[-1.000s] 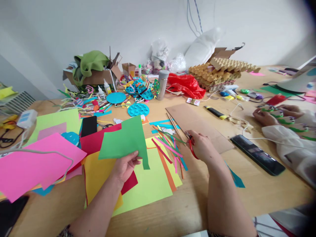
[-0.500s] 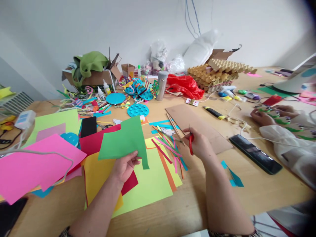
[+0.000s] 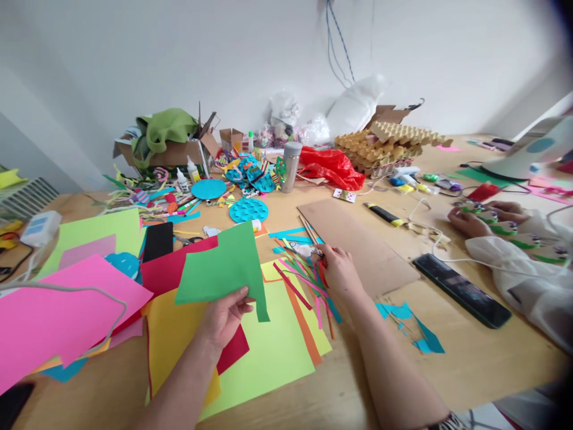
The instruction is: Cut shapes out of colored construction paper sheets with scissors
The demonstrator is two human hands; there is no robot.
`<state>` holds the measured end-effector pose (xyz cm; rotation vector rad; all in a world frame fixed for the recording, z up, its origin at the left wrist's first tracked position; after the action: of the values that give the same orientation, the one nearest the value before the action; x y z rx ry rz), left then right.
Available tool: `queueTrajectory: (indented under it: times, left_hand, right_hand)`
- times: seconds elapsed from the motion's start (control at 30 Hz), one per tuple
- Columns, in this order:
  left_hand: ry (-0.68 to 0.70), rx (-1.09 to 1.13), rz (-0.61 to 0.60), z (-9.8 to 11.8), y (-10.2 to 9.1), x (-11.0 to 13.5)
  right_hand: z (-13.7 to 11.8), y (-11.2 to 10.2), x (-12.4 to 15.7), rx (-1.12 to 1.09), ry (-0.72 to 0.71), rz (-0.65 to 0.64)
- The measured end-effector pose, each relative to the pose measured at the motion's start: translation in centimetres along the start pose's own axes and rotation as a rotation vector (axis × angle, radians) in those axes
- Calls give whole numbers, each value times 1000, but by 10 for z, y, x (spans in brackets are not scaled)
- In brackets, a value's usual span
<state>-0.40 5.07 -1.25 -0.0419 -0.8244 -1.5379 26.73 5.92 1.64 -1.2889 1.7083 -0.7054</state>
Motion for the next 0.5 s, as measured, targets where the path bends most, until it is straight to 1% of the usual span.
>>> queueTrajectory:
  times: [0.2, 0.33, 0.43, 0.5]
  left_hand:
    - [5, -2, 11, 1, 1, 0]
    - [6, 2, 3, 1, 2, 1]
    - [10, 2, -6, 1, 1, 0]
    - [11, 1, -11, 1, 1, 0]
  right_hand:
    - [9, 2, -1, -9, 42, 42]
    - [11, -5, 5, 17, 95, 117]
    - [9, -11, 9, 31, 86, 170]
    - [10, -12, 9, 2, 83, 195]
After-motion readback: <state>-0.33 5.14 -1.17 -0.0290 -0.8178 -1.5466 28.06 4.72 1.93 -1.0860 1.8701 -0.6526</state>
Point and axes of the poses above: each hand's wrist, its own x-axis away from the middle knuckle, its own y-axis out of the palm, z = x × y, the point moved 5 cm from there along -x, towards the middle knuckle, and after that the axes turned 12 degrees about -x, right-handed, at the moved point
